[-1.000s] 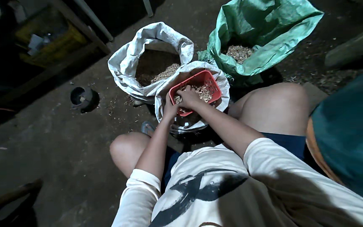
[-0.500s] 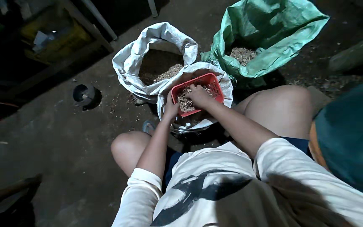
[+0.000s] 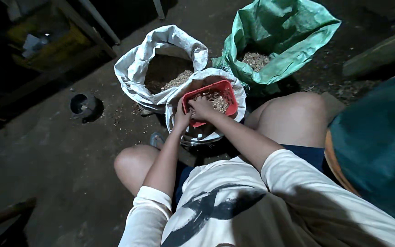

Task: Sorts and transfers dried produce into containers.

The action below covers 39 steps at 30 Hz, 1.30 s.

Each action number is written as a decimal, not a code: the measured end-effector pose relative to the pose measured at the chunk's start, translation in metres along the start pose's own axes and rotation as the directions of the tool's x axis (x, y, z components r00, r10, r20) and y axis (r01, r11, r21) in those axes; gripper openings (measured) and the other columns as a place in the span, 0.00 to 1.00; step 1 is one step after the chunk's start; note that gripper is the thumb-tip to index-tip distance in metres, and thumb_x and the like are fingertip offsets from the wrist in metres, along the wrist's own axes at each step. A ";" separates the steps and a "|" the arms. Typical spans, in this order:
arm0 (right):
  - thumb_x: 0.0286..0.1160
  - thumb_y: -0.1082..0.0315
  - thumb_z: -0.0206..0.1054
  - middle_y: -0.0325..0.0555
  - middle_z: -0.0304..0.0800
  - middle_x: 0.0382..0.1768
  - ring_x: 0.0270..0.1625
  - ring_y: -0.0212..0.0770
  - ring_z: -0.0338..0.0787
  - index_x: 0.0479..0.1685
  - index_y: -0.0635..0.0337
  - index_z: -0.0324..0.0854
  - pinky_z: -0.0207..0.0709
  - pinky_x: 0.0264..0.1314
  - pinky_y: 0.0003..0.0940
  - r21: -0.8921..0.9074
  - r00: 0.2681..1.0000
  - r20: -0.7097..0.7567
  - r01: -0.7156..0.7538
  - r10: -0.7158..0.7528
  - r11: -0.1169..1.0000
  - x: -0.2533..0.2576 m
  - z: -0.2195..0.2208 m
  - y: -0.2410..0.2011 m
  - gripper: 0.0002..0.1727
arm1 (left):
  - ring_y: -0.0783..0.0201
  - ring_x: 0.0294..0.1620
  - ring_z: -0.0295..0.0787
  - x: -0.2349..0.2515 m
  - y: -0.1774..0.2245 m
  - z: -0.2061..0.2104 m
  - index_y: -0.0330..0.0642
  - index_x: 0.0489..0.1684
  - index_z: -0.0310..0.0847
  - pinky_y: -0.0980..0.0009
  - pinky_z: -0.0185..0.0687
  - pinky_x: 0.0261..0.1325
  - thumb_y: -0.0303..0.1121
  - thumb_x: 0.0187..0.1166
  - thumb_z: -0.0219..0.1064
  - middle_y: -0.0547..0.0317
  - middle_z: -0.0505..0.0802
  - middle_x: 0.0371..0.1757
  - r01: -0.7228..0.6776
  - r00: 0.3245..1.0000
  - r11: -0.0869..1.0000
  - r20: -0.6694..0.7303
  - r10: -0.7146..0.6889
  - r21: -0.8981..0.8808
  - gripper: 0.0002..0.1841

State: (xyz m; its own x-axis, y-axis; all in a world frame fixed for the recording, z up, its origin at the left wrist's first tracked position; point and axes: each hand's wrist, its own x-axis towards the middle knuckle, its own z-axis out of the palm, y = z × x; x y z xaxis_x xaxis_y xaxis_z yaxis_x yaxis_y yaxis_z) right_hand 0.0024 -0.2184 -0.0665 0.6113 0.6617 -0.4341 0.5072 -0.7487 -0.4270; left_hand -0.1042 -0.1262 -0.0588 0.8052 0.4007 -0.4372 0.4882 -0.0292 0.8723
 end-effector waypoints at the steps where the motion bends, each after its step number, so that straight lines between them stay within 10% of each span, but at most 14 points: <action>1: 0.63 0.62 0.83 0.78 0.73 0.74 0.80 0.80 0.68 0.79 0.53 0.76 0.69 0.70 0.79 -0.019 0.999 -0.002 0.039 -0.039 0.999 0.000 0.005 0.000 0.38 | 0.39 0.72 0.81 0.000 0.000 -0.001 0.60 0.96 0.43 0.38 0.80 0.64 0.20 0.77 0.61 0.40 0.75 0.82 -0.006 1.000 1.000 0.003 0.006 0.003 0.45; 8: 0.59 0.63 0.86 0.70 0.64 0.85 0.88 0.82 0.55 0.79 0.39 0.80 0.52 0.70 0.95 -0.152 0.988 0.098 0.131 -0.117 0.980 0.002 0.011 0.008 0.39 | 0.38 0.70 0.82 -0.002 -0.006 -0.002 0.63 0.96 0.44 0.36 0.81 0.61 0.21 0.77 0.61 0.39 0.77 0.81 0.028 1.000 1.000 -0.012 -0.028 -0.003 0.45; 15: 0.63 0.79 0.78 0.67 0.71 0.81 0.79 0.77 0.71 0.73 0.42 0.86 0.69 0.70 0.79 -0.351 0.932 0.276 0.325 -0.235 0.878 0.005 -0.022 0.029 0.34 | 0.40 0.71 0.81 -0.001 -0.001 0.002 0.62 0.96 0.39 0.39 0.81 0.63 0.21 0.78 0.61 0.40 0.76 0.82 0.049 0.998 0.995 0.052 -0.045 -0.085 0.46; 21: 0.64 0.67 0.84 0.68 0.69 0.82 0.78 0.75 0.73 0.73 0.44 0.85 0.72 0.75 0.72 -0.117 0.944 0.177 0.301 -0.278 0.947 -0.007 -0.062 0.026 0.32 | 0.44 0.76 0.78 0.022 -0.017 0.004 0.55 0.96 0.39 0.41 0.80 0.70 0.18 0.74 0.61 0.40 0.74 0.83 0.028 1.000 0.987 -0.002 -0.029 -0.160 0.48; 31: 0.56 0.40 0.86 0.85 0.65 0.79 0.73 0.85 0.75 0.93 0.60 0.54 0.72 0.67 0.82 -0.192 0.952 0.091 -0.271 0.292 0.943 -0.015 -0.026 0.048 0.64 | 0.37 0.76 0.79 0.006 0.001 0.005 0.56 0.96 0.46 0.35 0.75 0.73 0.21 0.80 0.61 0.34 0.80 0.78 0.016 1.000 0.999 -0.002 -0.016 -0.037 0.42; 39: 0.64 0.61 0.85 0.76 0.75 0.75 0.74 0.71 0.81 0.90 0.63 0.52 0.74 0.74 0.71 0.228 0.970 0.075 -0.241 0.230 0.943 -0.004 -0.009 0.031 0.54 | 0.33 0.72 0.81 0.007 0.000 -0.008 0.59 0.97 0.40 0.33 0.75 0.70 0.23 0.81 0.63 0.31 0.82 0.74 0.065 0.996 0.998 0.062 -0.066 0.022 0.45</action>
State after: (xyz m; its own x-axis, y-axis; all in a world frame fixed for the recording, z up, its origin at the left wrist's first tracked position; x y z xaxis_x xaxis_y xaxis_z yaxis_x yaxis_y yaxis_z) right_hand 0.0211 -0.2443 -0.0711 0.6642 0.4728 -0.5790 0.1922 -0.8566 -0.4789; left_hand -0.1015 -0.1163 -0.0600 0.7903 0.3444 -0.5068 0.5470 -0.0235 0.8368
